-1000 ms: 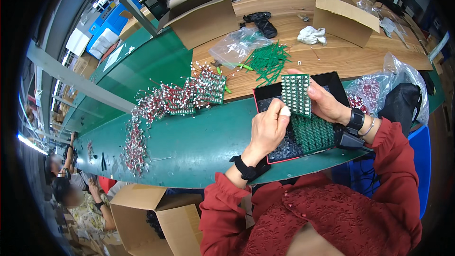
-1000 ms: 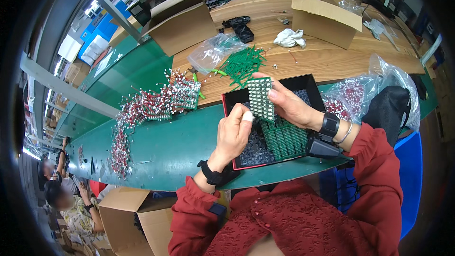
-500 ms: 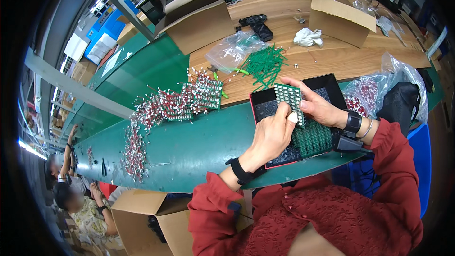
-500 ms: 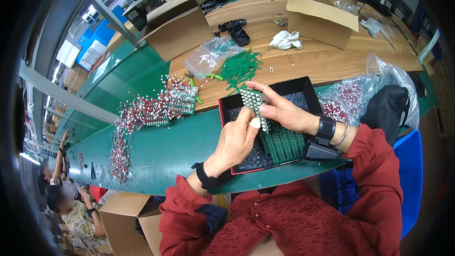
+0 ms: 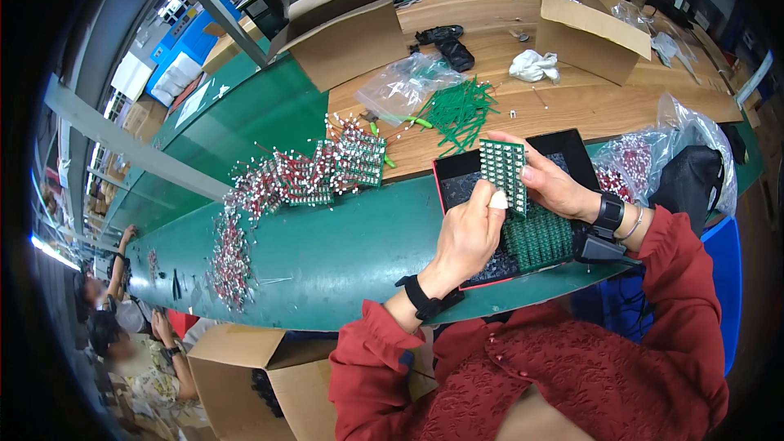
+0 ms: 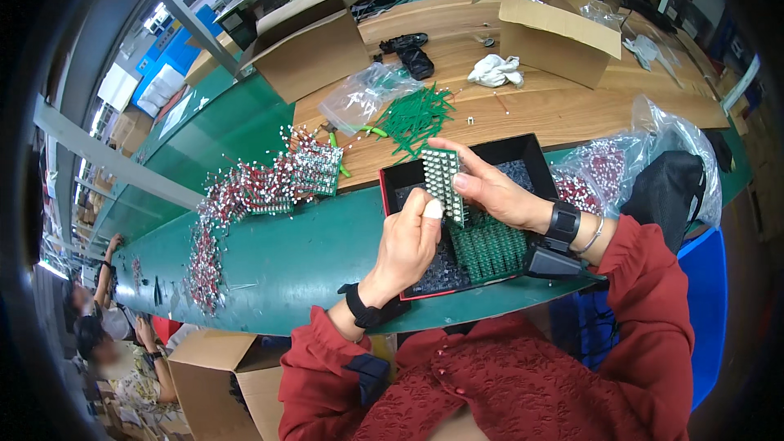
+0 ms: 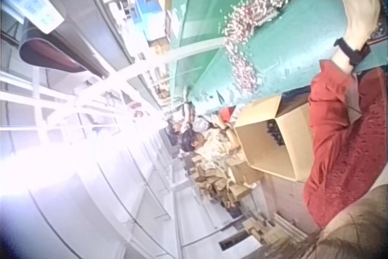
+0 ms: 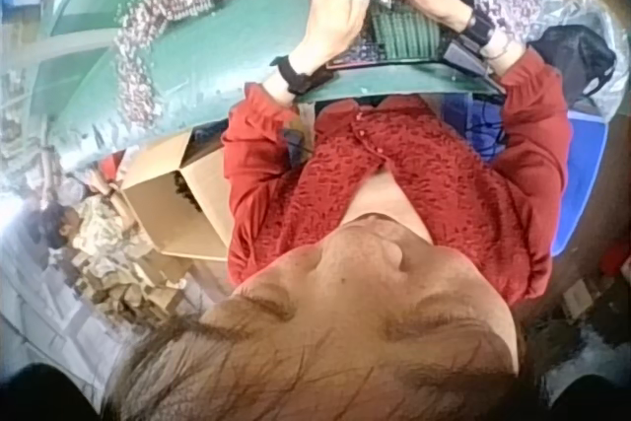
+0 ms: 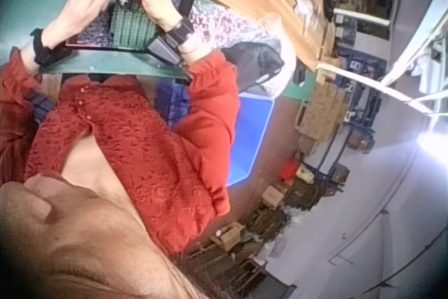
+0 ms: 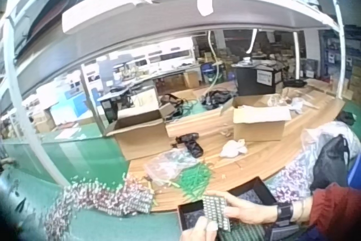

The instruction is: The person picks up green circuit boards from a blue bin and places them into a black tray. They then insert small green components into the boards one by one, using their fingers. The person continues this process for multiple boards, occasionally adjusting their grip and orientation.

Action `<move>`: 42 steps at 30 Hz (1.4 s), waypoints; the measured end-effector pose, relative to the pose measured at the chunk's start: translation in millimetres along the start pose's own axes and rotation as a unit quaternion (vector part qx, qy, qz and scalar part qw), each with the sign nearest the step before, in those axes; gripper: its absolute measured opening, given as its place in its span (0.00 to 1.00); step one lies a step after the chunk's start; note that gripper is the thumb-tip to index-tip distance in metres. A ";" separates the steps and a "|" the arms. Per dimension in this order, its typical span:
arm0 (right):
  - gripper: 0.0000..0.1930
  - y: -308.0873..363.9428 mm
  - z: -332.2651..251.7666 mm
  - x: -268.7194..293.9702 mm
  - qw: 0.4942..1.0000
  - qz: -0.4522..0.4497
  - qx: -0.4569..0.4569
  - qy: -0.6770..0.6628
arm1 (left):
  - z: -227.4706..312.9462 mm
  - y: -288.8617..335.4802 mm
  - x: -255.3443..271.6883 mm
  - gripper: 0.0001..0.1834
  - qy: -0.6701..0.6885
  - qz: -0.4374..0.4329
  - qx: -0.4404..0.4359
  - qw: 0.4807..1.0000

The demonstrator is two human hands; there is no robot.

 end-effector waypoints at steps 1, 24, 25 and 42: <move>0.38 -0.1 -1.7 -2.2 0.999 -0.012 0.008 0.028 | 0.2 0.2 0.1 0.06 -0.006 0.002 0.000 1.000; 0.38 -1.0 -1.8 -8.5 0.999 -0.031 -0.020 -0.004 | -5.1 0.4 5.7 0.07 0.068 0.006 0.028 0.997; 0.38 -0.7 -4.7 -9.2 0.998 -0.037 -0.008 0.050 | -4.3 -0.3 5.0 0.08 0.068 0.006 0.025 0.997; 0.40 3.5 -5.3 -22.1 0.969 -0.105 0.004 0.224 | -5.5 -0.2 10.8 0.07 0.084 0.047 0.020 0.995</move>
Point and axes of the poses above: each hand's wrist, its own y-axis away from the middle knuckle, its own x-axis out of the back of the hand, z = x × y, the point moved 10 cm from there along -y, towards the middle knuckle, and after that the axes turned 1 degree about x, right-handed, at the moved point
